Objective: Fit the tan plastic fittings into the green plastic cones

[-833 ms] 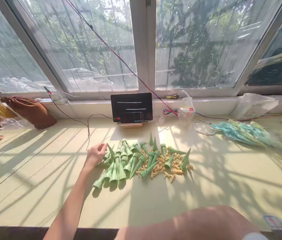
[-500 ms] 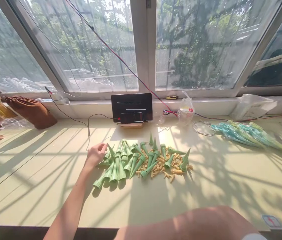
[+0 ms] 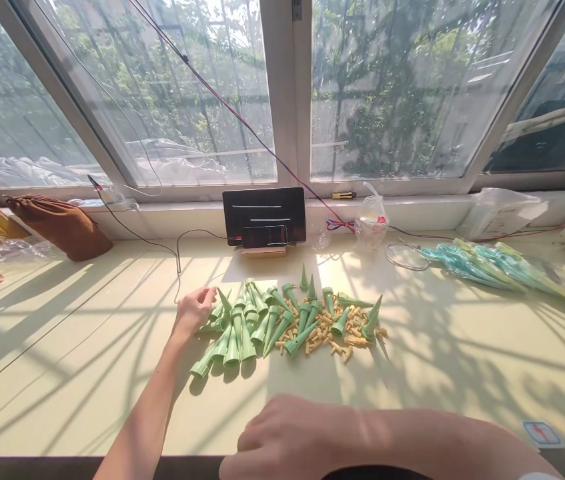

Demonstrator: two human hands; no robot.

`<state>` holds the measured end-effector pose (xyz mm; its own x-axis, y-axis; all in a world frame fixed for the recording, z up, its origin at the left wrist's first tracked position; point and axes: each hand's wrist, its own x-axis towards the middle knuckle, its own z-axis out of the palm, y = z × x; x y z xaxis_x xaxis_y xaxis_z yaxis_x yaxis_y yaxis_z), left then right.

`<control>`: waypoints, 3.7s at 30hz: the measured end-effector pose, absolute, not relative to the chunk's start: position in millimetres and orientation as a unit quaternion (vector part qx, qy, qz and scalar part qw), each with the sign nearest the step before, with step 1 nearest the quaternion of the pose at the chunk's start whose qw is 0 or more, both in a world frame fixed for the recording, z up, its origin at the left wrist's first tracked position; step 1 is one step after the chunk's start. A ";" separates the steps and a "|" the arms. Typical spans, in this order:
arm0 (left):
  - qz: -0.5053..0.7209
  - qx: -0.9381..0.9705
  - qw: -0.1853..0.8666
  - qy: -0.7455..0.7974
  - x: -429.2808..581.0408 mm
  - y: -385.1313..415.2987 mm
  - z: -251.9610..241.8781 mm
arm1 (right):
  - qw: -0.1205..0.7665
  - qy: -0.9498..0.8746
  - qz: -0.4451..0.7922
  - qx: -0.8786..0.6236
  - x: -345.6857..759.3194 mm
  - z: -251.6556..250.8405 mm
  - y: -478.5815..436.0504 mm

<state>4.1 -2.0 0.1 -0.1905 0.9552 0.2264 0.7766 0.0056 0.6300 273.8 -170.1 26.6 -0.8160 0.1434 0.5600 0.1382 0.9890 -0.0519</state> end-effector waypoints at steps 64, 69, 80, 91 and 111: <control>0.300 0.652 0.149 0.681 8.3 0.2 -5.9 | 0.436 -0.637 0.219 -0.596 480.3 -60.5 -22.0; 0.298 0.650 0.141 0.684 11.0 -1.7 -2.9 | 0.436 -0.635 0.221 -0.598 481.5 -62.3 -21.9; 0.299 0.650 0.151 0.682 14.3 -3.6 -0.3 | 0.422 -0.641 0.217 -0.603 480.2 -57.1 -23.3; 0.294 0.664 0.135 0.674 8.8 -0.1 -7.9 | 0.434 -0.640 0.215 -0.597 479.2 -58.3 -23.8; 0.305 0.666 0.121 0.670 3.5 4.7 -16.6 | 0.429 -0.629 0.235 -0.604 480.4 -60.0 -21.9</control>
